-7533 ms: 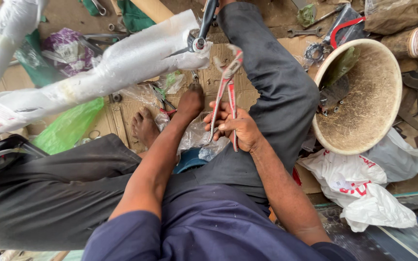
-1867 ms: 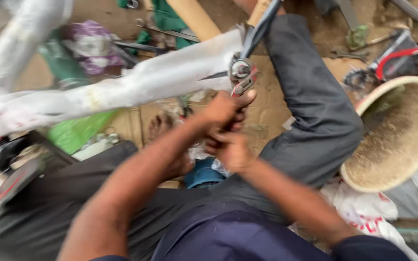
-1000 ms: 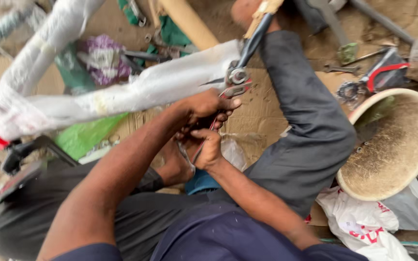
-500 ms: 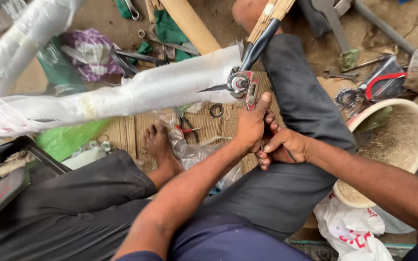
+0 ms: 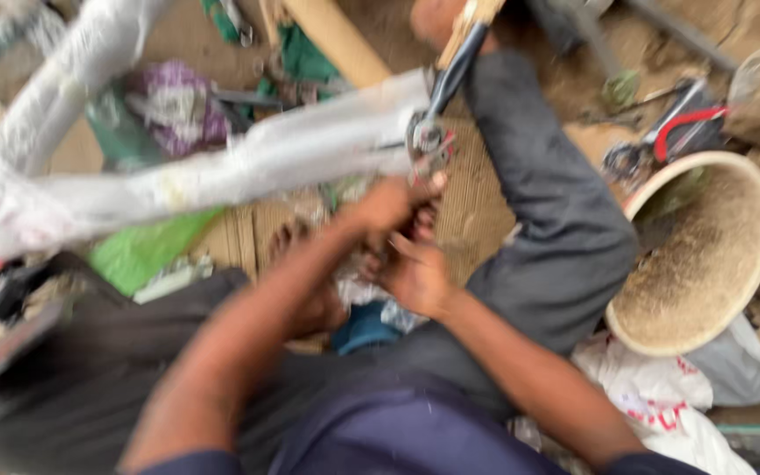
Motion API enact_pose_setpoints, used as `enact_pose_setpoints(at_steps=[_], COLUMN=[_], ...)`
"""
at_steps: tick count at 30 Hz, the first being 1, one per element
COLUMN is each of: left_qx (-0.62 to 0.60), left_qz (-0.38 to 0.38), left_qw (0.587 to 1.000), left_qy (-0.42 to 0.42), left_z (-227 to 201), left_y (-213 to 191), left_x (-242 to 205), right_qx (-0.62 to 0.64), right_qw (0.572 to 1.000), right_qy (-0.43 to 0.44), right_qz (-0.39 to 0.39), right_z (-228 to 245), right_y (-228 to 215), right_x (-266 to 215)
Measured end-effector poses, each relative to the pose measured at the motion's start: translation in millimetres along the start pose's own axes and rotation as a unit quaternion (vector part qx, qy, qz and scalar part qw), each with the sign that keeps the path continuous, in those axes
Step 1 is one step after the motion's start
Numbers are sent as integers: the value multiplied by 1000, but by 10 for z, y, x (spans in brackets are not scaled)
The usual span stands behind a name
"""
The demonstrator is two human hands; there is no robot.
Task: The person sits on the floor and uses a red adjustable wrench to tighten a bolt on the head tube of a white bicycle frame. The frame is partially wrapped in protective plastic. The person repeatedly adjusts the wrench and applies torque to the bolt.
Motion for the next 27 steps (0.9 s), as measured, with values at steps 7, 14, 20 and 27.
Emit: enact_pose_setpoints(at_steps=[7,14,20,27], left_qx=[-416,-113,9,-344], left_qz=[-35,22,59,17], left_qw=[894,993,997,932], left_qy=[165,30,-49,112], left_z=[102,16,-257,177], left_y=[776,137,-46,686], left_x=[365,45,-189,247], right_qx=[-181,-25,72,-185], right_qw=[932,998,994,964], right_qy=[314,39,-87,179], right_qz=[-24,-46,5,-69], right_z=[1159,33,-189,967], right_y=[-533,-79,361,-495], right_x=[-750,-65,325,-631])
Point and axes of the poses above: each hand's wrist, its own x-axis towards the middle knuckle, its own y-axis out of the palm, z = x × y, the point moved 9 cm from there along x, towards the middle knuckle, and after that the axes turned 6 degrees about -x, right-handed, at the moved point
